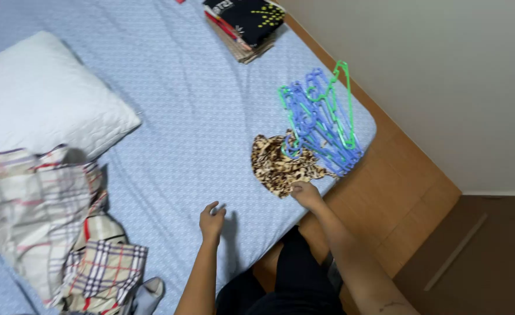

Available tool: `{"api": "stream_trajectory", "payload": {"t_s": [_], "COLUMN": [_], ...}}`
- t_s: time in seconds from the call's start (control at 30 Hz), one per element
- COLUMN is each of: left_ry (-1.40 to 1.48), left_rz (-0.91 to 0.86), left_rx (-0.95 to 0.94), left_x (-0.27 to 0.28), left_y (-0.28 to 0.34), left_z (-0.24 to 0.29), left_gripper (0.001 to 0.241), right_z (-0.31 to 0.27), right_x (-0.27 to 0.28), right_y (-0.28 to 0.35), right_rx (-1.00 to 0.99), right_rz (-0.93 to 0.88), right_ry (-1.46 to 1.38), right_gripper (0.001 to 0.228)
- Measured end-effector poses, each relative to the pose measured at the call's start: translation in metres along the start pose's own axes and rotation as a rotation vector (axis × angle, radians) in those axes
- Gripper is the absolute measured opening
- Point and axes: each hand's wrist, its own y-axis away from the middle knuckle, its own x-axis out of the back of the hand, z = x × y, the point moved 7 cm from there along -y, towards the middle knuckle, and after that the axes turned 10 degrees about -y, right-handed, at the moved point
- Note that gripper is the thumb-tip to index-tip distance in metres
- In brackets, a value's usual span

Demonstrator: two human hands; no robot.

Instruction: Hang various pieces of clothing on hangers and organize them in a wardrobe.

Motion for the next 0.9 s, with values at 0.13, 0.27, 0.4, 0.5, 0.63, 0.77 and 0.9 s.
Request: {"api": "stream_trajectory", "payload": {"t_s": [0.13, 0.27, 0.4, 0.5, 0.63, 0.77, 0.9], "left_ry": [-0.18, -0.403, -0.591, -0.791, -1.071, -1.287, -1.133], "left_rz": [-0.078, 0.089, 0.147, 0.142, -0.024, -0.323, -0.209], "left_rx": [-0.078, -0.439, -0.69, -0.863, -0.694, -0.203, 0.155], "left_x": [-0.08, -0.142, -0.164, -0.175, -0.203, -0.149, -0.048], "left_y": [-0.017, -0.033, -0.012, 0.002, -0.058, -0.07, -0.066], "left_z": [0.057, 0.128, 0.24, 0.299, 0.232, 0.156, 0.098], "left_gripper": [0.048, 0.044, 0.054, 0.073, 0.058, 0.03, 0.03], "right_z": [0.028, 0.021, -0.018, -0.025, -0.064, -0.037, 0.003], "right_x": [0.072, 0.13, 0.177, 0.205, 0.215, 0.196, 0.15], "right_y": [-0.04, -0.081, -0.116, -0.147, -0.155, -0.168, -0.167], "right_rx": [-0.023, 0.107, 0.261, 0.181, -0.027, -0.149, -0.025], "right_rz": [0.15, 0.319, 0.45, 0.46, 0.28, 0.175, 0.203], "right_ry": [-0.029, 0.073, 0.173, 0.213, 0.262, 0.282, 0.054], "right_gripper": [0.031, 0.026, 0.028, 0.035, 0.066, 0.093, 0.061]}}
